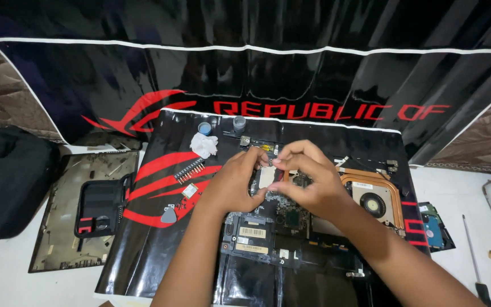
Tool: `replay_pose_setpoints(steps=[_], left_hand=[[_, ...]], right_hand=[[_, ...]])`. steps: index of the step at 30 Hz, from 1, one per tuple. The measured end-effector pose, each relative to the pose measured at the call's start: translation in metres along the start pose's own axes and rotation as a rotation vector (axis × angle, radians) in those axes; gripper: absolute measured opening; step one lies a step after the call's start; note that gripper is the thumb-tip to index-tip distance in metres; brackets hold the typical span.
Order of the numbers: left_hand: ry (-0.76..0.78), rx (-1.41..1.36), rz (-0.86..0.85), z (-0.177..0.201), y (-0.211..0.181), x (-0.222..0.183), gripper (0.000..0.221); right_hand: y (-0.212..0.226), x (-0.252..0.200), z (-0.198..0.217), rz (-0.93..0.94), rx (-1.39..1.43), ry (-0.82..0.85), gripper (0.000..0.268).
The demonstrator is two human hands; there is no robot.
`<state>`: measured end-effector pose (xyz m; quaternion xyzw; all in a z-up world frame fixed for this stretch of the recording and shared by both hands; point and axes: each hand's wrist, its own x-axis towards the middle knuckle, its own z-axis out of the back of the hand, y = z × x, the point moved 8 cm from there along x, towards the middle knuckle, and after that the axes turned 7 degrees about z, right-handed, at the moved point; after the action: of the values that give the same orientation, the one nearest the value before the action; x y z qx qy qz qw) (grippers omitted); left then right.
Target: Disassembling a laptop motherboard by removing screws and the heatsink assembly.
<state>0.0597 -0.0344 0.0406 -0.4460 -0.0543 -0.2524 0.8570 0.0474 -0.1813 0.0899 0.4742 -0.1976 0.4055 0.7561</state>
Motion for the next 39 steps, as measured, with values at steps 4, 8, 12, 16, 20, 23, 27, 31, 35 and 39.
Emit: replay_pose_setpoints(steps=[4,8,12,16,20,23,27,31,35,39], left_hand=[[-0.011,0.014,-0.004,-0.005,0.007,-0.001,0.066],[0.004,-0.005,0.016,-0.002,0.005,-0.001,0.065],[0.006,-0.01,0.026,-0.006,0.01,0.0,0.067],[0.015,-0.02,0.036,0.003,0.0,-0.001,0.067],[0.062,-0.017,0.088,0.005,0.005,-0.002,0.077],[0.062,-0.004,0.086,0.004,0.006,-0.002,0.078],[0.047,-0.012,0.1,0.001,0.009,-0.002,0.077],[0.055,0.007,0.136,0.003,0.009,-0.002,0.079],[0.054,-0.008,0.145,-0.001,0.013,-0.002,0.079],[0.047,-0.027,0.133,-0.002,0.013,0.0,0.079]], right_hand=[[-0.001,-0.002,0.004,-0.022,-0.023,-0.074,0.011],[0.008,0.008,-0.002,-0.069,0.048,-0.004,0.008],[-0.002,0.007,0.001,-0.046,-0.044,0.019,0.026],[0.018,0.027,0.005,-0.028,-0.204,0.103,0.011],[0.02,0.038,-0.02,-0.051,-0.541,0.625,0.029],[0.016,0.04,-0.025,0.054,-0.818,0.784,0.033],[0.003,0.036,-0.034,0.213,-1.018,0.911,0.018],[0.039,0.057,-0.043,0.102,-0.775,1.103,0.033],[0.015,0.042,-0.042,0.008,-0.787,1.103,0.037],[-0.013,0.026,-0.042,0.187,-0.925,1.108,0.022]])
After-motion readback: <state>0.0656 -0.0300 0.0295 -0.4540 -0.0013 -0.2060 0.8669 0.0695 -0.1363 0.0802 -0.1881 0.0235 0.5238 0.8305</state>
